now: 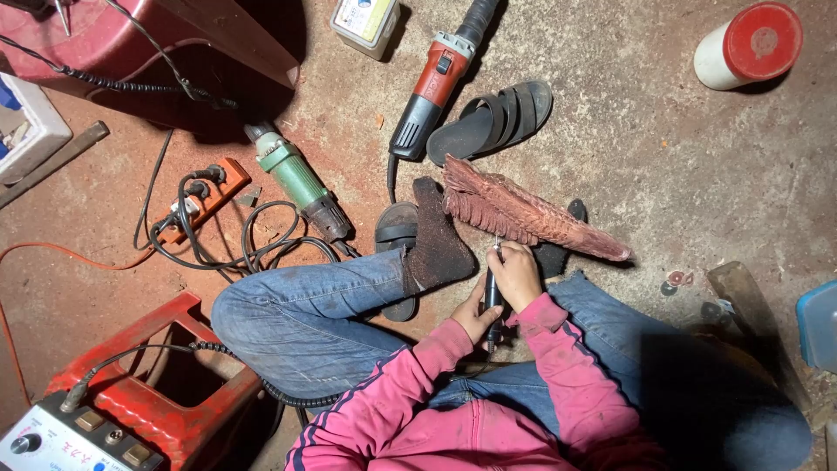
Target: Carving details into a wooden fish sculpture using a rotary power tool
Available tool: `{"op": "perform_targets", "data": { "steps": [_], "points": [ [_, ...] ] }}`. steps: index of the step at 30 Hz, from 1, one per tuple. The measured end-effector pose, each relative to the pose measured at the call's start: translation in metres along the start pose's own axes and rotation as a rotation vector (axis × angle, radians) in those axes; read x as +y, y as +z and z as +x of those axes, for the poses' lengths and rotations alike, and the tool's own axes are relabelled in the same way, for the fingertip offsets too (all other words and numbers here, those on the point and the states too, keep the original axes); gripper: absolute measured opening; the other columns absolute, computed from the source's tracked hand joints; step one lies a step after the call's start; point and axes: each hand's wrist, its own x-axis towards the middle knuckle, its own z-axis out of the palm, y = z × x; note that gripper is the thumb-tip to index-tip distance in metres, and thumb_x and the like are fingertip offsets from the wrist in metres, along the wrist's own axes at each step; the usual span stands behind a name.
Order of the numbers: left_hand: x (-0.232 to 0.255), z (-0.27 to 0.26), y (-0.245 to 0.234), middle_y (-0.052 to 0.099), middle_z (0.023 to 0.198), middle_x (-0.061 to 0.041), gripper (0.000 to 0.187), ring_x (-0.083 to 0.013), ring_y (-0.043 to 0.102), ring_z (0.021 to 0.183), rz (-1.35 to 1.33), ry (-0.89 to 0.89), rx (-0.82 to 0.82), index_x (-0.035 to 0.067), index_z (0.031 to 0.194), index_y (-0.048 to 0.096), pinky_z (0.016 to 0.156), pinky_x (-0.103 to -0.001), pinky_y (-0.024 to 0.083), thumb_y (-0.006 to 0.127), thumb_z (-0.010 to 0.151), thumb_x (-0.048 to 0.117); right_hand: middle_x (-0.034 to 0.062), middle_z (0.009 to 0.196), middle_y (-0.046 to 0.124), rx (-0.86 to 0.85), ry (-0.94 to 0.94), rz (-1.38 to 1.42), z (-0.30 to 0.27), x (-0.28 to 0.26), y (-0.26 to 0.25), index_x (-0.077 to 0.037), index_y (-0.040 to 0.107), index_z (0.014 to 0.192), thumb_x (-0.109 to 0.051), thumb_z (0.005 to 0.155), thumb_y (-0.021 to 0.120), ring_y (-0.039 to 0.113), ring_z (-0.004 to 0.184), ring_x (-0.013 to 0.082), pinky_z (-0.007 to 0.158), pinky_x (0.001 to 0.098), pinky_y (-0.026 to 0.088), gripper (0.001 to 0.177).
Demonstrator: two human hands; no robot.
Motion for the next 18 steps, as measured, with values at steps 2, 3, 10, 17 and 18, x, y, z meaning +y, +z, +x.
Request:
{"op": "perform_targets", "data": {
  "steps": [2,3,10,17,18],
  "points": [
    [-0.003,0.001,-0.002,0.070,0.095,-0.027,0.082,-0.0397,0.072,0.069,0.004,0.002,-0.004,0.018,0.164,0.007,0.050,-0.045,0.064,0.061,0.103,0.015,0.0145,0.092,0.074,-0.004,0.005,0.004,-0.001,-0.002,-0.002,-0.002,0.073,0.069,-0.036,0.095,0.061,0.068,0.094,0.0382,0.089,0.0427,0.052,0.045],
    [-0.004,0.001,-0.003,0.070,0.096,-0.027,0.082,-0.0397,0.072,0.069,0.006,0.005,-0.007,0.018,0.164,0.007,0.050,-0.045,0.064,0.061,0.103,0.015,0.0140,0.092,0.074,-0.008,0.008,0.007,-0.001,-0.003,-0.003,-0.002,0.073,0.068,-0.036,0.095,0.061,0.068,0.094,0.0378,0.089,0.0425,0.052,0.045],
    [-0.012,0.006,-0.004,0.069,0.096,-0.027,0.081,-0.0408,0.072,0.071,0.012,0.005,-0.008,0.020,0.164,0.007,0.051,-0.046,0.064,0.061,0.103,0.014,0.0158,0.092,0.074,0.006,-0.010,-0.006,-0.001,-0.003,0.000,-0.001,0.073,0.069,-0.035,0.095,0.061,0.068,0.095,0.0380,0.091,0.0427,0.052,0.045],
    [-0.007,0.003,-0.006,0.072,0.096,-0.022,0.081,-0.0347,0.073,0.075,0.089,0.001,0.012,0.018,0.164,0.010,0.060,-0.044,0.066,0.062,0.102,0.020,0.0157,0.093,0.076,0.003,-0.068,-0.053,0.002,0.025,0.025,-0.001,0.076,0.072,-0.034,0.096,0.061,0.069,0.099,0.0350,0.097,0.0401,0.050,0.043],
    [-0.009,0.004,-0.008,0.073,0.097,-0.020,0.081,-0.0321,0.074,0.076,0.105,-0.023,0.020,0.018,0.164,0.011,0.062,-0.042,0.066,0.064,0.102,0.025,0.0148,0.094,0.076,-0.003,-0.077,-0.079,0.002,0.030,0.031,-0.001,0.077,0.073,-0.034,0.095,0.062,0.070,0.101,0.0329,0.099,0.0389,0.049,0.043]
  ]
}}
